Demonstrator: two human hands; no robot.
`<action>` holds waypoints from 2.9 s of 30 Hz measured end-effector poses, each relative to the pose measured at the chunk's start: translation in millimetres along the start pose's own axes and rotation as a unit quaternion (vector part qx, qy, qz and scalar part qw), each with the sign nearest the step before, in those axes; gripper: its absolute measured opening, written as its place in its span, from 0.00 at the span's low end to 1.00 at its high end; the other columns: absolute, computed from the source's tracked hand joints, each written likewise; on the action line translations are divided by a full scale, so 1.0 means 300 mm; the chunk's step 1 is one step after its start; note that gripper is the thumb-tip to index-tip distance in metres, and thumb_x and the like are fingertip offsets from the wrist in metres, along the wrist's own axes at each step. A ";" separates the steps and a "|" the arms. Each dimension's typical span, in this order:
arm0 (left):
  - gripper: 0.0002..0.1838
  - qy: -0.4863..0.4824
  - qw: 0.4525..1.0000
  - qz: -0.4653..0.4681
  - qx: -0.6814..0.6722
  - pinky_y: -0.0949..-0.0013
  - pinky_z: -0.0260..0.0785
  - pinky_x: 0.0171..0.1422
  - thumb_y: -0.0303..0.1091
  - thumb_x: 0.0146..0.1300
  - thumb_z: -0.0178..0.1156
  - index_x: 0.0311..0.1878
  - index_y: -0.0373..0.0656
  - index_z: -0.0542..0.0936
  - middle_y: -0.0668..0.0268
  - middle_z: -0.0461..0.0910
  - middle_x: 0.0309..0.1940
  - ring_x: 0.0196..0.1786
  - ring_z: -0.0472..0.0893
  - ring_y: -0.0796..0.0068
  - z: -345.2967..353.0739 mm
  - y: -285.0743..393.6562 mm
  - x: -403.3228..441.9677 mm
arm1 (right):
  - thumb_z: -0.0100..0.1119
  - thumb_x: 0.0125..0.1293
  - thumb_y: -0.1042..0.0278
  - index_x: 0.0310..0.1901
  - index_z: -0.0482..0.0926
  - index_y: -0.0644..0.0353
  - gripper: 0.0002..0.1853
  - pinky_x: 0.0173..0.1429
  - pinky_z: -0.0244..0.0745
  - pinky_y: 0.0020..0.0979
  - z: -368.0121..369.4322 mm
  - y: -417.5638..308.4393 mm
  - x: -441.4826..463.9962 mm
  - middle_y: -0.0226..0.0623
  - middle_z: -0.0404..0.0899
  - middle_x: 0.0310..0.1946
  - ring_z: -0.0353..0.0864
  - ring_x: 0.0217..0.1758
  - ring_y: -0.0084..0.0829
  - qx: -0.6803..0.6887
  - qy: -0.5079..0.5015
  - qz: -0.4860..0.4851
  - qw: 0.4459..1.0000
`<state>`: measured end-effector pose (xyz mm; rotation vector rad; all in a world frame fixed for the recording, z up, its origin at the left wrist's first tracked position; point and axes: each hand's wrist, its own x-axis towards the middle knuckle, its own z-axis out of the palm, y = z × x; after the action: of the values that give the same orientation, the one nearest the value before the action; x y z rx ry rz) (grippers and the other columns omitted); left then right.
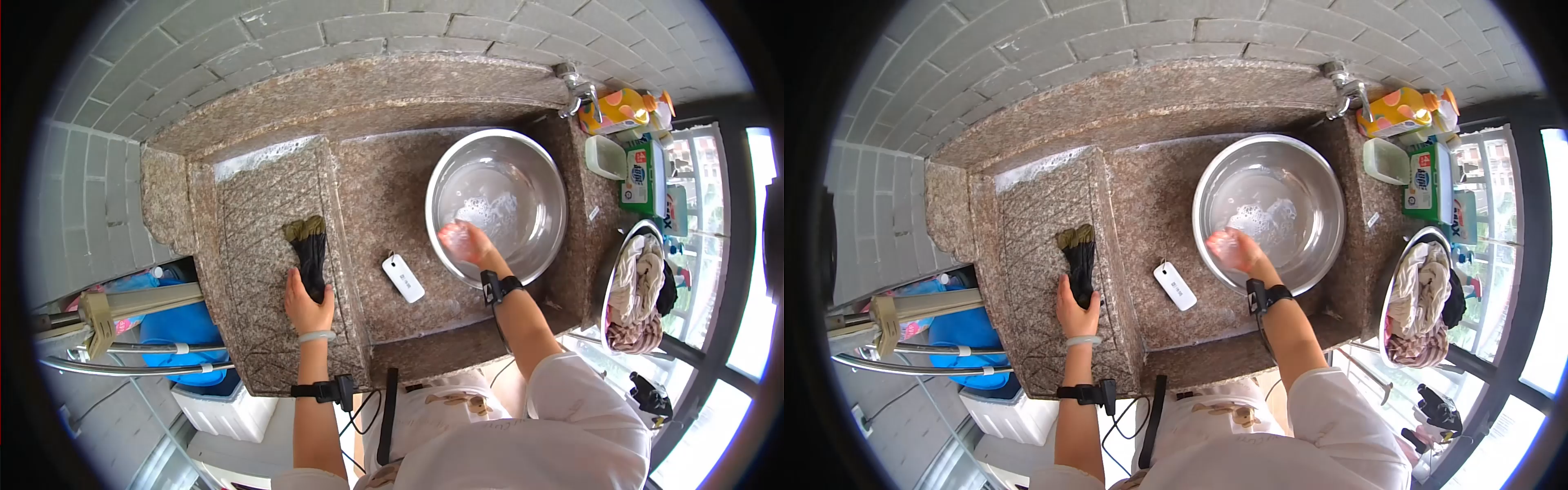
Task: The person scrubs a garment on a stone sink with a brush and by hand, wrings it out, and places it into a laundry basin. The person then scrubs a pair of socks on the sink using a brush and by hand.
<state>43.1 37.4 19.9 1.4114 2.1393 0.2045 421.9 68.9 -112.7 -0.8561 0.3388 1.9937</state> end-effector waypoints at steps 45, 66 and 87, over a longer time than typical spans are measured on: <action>0.48 0.025 0.997 0.011 0.076 0.51 0.28 0.77 0.57 0.54 0.60 0.71 0.37 0.54 0.57 0.46 0.74 0.76 0.44 0.62 0.026 -0.074 -0.021 | 0.65 0.53 0.62 0.25 0.71 0.51 0.11 0.46 0.63 0.39 0.721 0.767 0.155 0.31 0.75 0.31 0.73 0.41 0.35 -0.794 -0.078 -0.375 0.472; 0.40 -0.072 0.968 0.093 0.222 0.51 0.23 0.77 0.56 0.64 0.42 0.71 0.34 0.52 0.57 0.43 0.74 0.77 0.37 0.62 0.007 -0.086 0.036 | 0.62 0.52 0.71 0.22 0.72 0.55 0.08 0.38 0.62 0.36 0.778 0.778 0.337 0.33 0.71 0.21 0.71 0.31 0.37 -0.774 -0.082 -0.487 0.396; 0.42 -0.126 0.974 0.098 0.162 0.50 0.22 0.77 0.56 0.63 0.44 0.71 0.34 0.51 0.55 0.40 0.75 0.77 0.35 0.62 -0.016 -0.083 0.046 | 0.68 0.48 0.68 0.17 0.69 0.56 0.14 0.33 0.68 0.37 0.706 0.748 0.145 0.36 0.71 0.20 0.73 0.26 0.39 -0.724 -0.184 -0.448 0.491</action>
<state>16.8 39.6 8.3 1.7309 1.8835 -0.2516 128.1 87.9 -11.0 -1.0639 -1.9513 0.9188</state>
